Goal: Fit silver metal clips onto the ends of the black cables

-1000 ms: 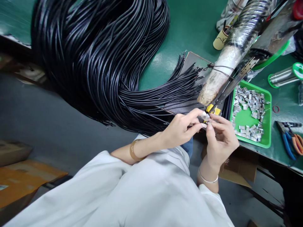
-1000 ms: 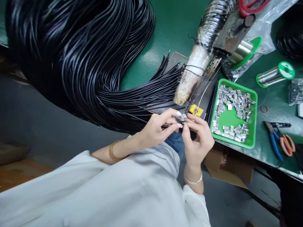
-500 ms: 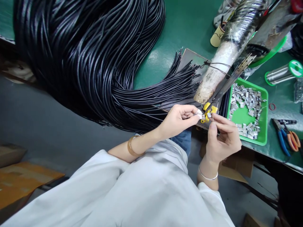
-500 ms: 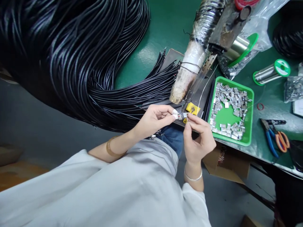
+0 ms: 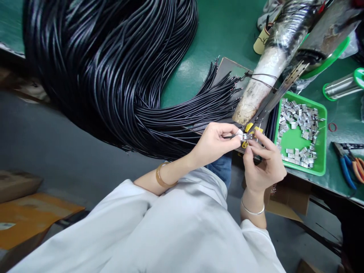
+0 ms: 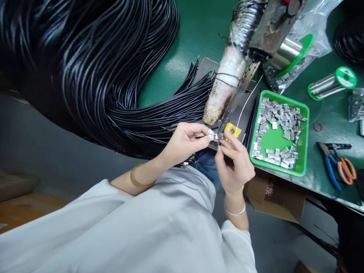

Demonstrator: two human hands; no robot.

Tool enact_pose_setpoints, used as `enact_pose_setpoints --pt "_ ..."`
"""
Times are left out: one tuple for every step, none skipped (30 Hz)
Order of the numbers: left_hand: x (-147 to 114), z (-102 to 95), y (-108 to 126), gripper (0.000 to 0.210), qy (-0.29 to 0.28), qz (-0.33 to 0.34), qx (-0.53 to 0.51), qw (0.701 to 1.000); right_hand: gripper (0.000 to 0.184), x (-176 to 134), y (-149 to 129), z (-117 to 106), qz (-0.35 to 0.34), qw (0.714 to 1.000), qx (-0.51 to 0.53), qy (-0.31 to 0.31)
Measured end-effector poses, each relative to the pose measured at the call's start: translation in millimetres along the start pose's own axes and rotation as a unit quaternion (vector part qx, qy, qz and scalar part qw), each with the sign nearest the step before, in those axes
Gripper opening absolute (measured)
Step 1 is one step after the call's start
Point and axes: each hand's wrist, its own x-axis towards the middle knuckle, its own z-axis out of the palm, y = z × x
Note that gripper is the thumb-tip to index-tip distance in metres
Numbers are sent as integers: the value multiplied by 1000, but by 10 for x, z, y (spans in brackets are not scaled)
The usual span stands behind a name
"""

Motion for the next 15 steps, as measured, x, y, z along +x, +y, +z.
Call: enact_pose_setpoints --pt "4 4 -5 13 4 0 8 1000 17 7 -3 3 13 1000 3 -1" --pt "7 9 -7 13 9 -1 14 1000 16 16 -9 4 25 1000 2 -4" --pt "10 14 -7 14 15 -4 18 1000 15 26 -16 5 34 999 0 -7" --pt "11 19 -5 14 19 -6 19 1000 15 38 -24 5 42 999 0 -10" --pt "13 23 -1 14 21 -8 17 1000 13 52 -33 4 48 999 0 -13" --pt "14 28 5 14 23 -8 11 1000 13 66 -43 2 51 999 -2 -14" --pt "14 32 11 14 22 -8 3 1000 12 81 -54 0 50 999 -5 -14" --pt "15 36 17 14 21 -6 -8 1000 13 96 -66 -2 46 999 -9 -12" --pt "16 38 23 14 18 -4 -19 1000 14 109 -77 -4 41 999 -13 -10" --pt "17 40 27 14 16 -1 -28 999 15 120 -88 -7 36 999 -15 -8" --pt "17 40 30 14 14 2 -35 999 15 128 -98 -9 34 999 -16 -6" --pt "18 39 32 13 13 4 -37 999 15 133 -104 -12 35 999 -14 -6" --pt "17 37 31 14 13 5 -35 999 14 134 -106 -15 39 999 -9 -8" --pt "16 34 29 14 13 5 -27 1000 13 132 -105 -18 46 999 -3 -10" --pt "14 30 24 14 13 4 -15 1000 13 129 -99 -21 52 999 0 -12"
